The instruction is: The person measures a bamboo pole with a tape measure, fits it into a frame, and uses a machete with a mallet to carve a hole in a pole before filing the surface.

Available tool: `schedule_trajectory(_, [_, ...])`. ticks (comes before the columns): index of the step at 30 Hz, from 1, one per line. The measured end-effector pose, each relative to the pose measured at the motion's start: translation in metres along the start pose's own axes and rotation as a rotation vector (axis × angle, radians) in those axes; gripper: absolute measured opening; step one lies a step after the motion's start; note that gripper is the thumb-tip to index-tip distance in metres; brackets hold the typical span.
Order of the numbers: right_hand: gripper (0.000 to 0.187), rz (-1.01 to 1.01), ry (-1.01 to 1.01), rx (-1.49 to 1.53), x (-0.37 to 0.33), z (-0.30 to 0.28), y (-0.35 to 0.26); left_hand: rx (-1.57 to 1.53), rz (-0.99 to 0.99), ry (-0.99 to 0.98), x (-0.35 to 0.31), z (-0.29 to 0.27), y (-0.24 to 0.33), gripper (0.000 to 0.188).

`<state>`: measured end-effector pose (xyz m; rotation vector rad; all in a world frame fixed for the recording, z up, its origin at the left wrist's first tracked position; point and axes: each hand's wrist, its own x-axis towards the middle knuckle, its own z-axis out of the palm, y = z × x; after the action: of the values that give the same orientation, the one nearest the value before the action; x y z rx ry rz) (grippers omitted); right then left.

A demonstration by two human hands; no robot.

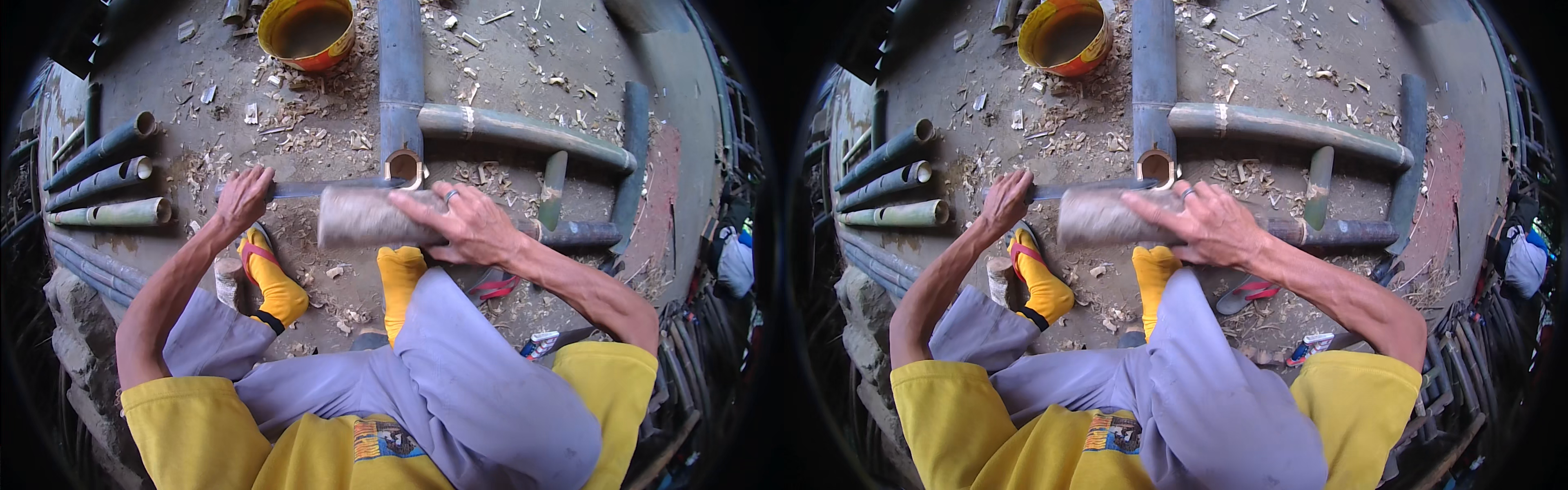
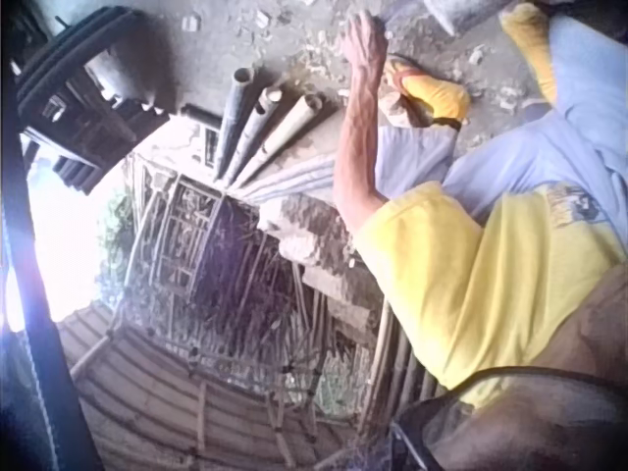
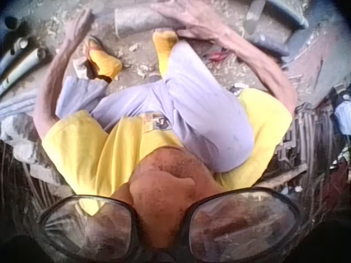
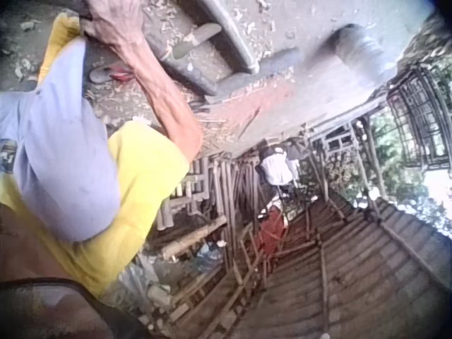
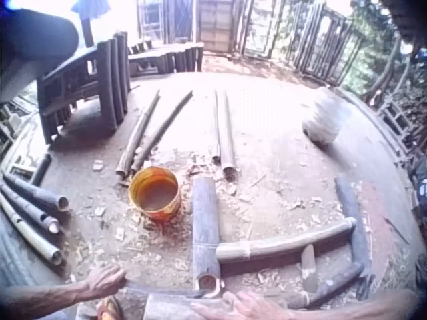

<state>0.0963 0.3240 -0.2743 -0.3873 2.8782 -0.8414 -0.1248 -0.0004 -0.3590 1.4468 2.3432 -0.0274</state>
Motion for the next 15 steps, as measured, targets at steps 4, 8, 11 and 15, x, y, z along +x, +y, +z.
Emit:
schedule_trajectory(4, [0.087, -0.331, 0.058, -0.124, 0.002, -0.001, 0.001, 0.048, 0.003, 0.018, 0.004, -0.003, -0.001, 0.029])
schedule_trajectory(8, [0.098, 0.036, -0.219, -0.270, -0.004, 0.004, 0.039, -0.317, -0.085, -0.330, 0.028, -0.023, -0.008, 0.021])
schedule_trajectory(11, [0.097, 0.429, -0.081, 0.142, -0.026, -0.007, 0.017, -0.587, -0.201, -0.431, 0.034, -0.051, -0.005, 0.024])
schedule_trajectory(15, [0.096, 0.698, 0.334, 0.434, -0.043, -0.028, 0.031, -0.554, -0.101, -0.125, 0.029, -0.016, -0.005, 0.027])
